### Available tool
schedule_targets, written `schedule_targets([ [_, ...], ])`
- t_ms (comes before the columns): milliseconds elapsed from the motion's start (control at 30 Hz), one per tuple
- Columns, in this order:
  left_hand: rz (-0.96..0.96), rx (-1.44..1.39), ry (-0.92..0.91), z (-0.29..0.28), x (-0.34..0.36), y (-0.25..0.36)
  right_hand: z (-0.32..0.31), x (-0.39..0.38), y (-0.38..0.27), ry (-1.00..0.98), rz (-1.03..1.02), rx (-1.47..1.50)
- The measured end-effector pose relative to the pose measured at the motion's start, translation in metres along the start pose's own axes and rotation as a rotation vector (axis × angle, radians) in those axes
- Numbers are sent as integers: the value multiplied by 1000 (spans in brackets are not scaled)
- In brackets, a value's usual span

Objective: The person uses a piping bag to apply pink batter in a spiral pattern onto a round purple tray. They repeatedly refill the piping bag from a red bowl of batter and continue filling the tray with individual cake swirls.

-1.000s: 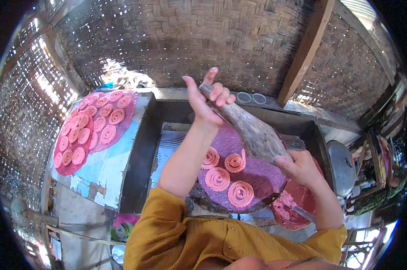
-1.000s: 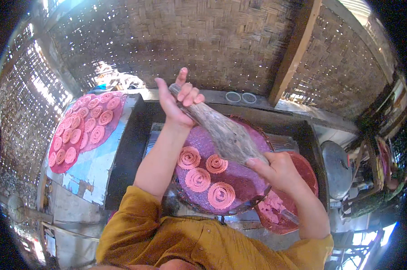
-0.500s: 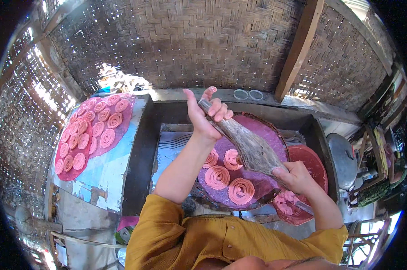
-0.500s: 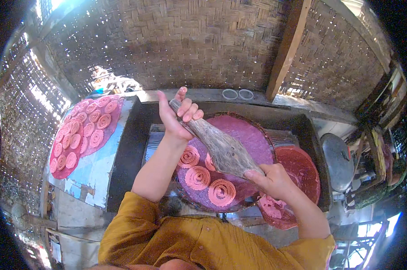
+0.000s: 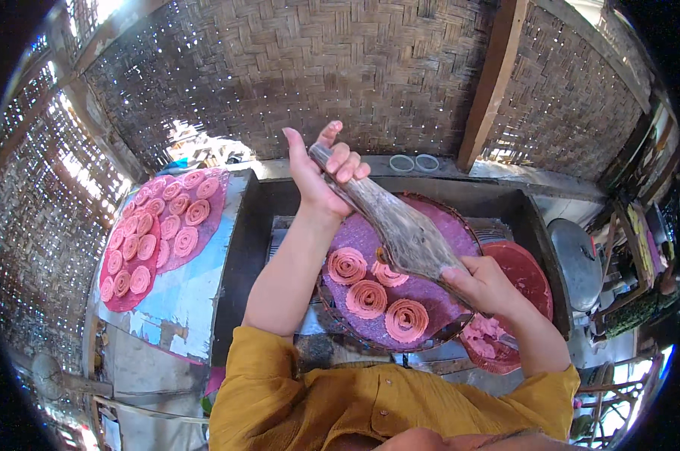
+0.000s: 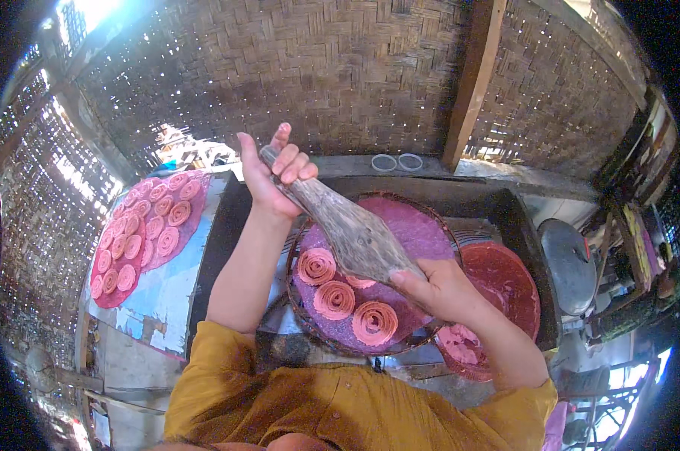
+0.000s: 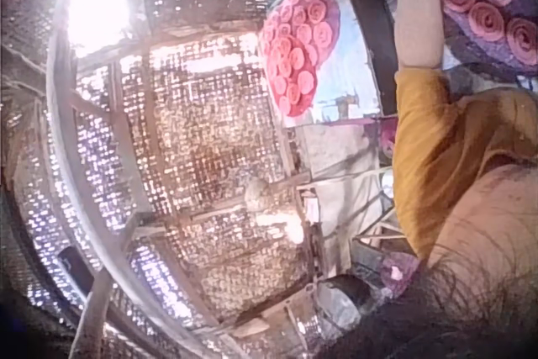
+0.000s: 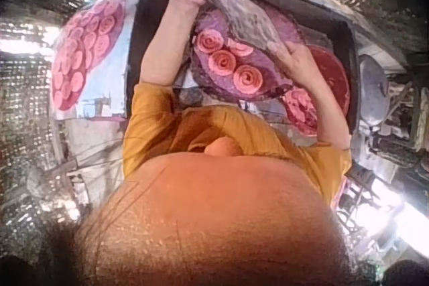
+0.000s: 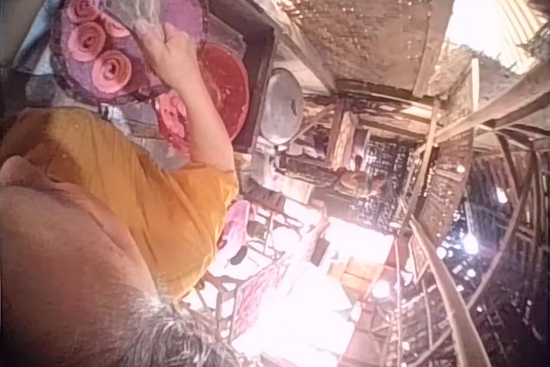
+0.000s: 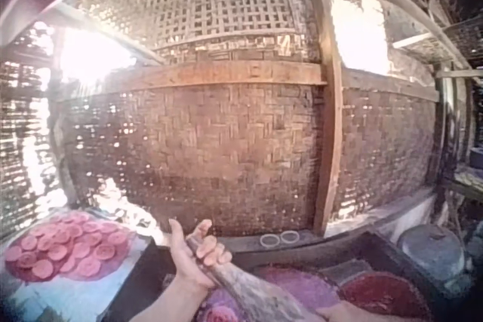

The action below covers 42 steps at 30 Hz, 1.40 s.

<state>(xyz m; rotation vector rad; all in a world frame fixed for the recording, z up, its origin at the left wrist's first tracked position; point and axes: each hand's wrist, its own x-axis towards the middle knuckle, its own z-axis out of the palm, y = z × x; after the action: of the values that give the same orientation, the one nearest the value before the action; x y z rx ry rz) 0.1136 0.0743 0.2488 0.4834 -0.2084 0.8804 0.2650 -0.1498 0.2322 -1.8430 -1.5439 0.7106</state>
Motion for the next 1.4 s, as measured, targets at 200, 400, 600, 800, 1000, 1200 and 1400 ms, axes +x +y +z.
schedule_targets([
  [200,-75,-55,40,-12,-9,-20,-3,-20,2,-65,151,35],
  [400,-107,-75,89,-16,-10,-43,-3,-33,8,-31,214,7],
  [600,-165,-105,93,-23,-4,-59,-3,-39,19,22,225,-63],
  [800,-192,-99,5,-31,3,-70,0,-41,35,66,230,-83],
  [1000,-424,29,152,-38,2,-87,0,-36,47,160,253,104],
  [1200,-790,1105,104,-104,-30,-126,5,-27,55,180,269,119],
  [1400,-738,1118,-4,-149,-31,-139,10,-21,65,221,219,63],
])
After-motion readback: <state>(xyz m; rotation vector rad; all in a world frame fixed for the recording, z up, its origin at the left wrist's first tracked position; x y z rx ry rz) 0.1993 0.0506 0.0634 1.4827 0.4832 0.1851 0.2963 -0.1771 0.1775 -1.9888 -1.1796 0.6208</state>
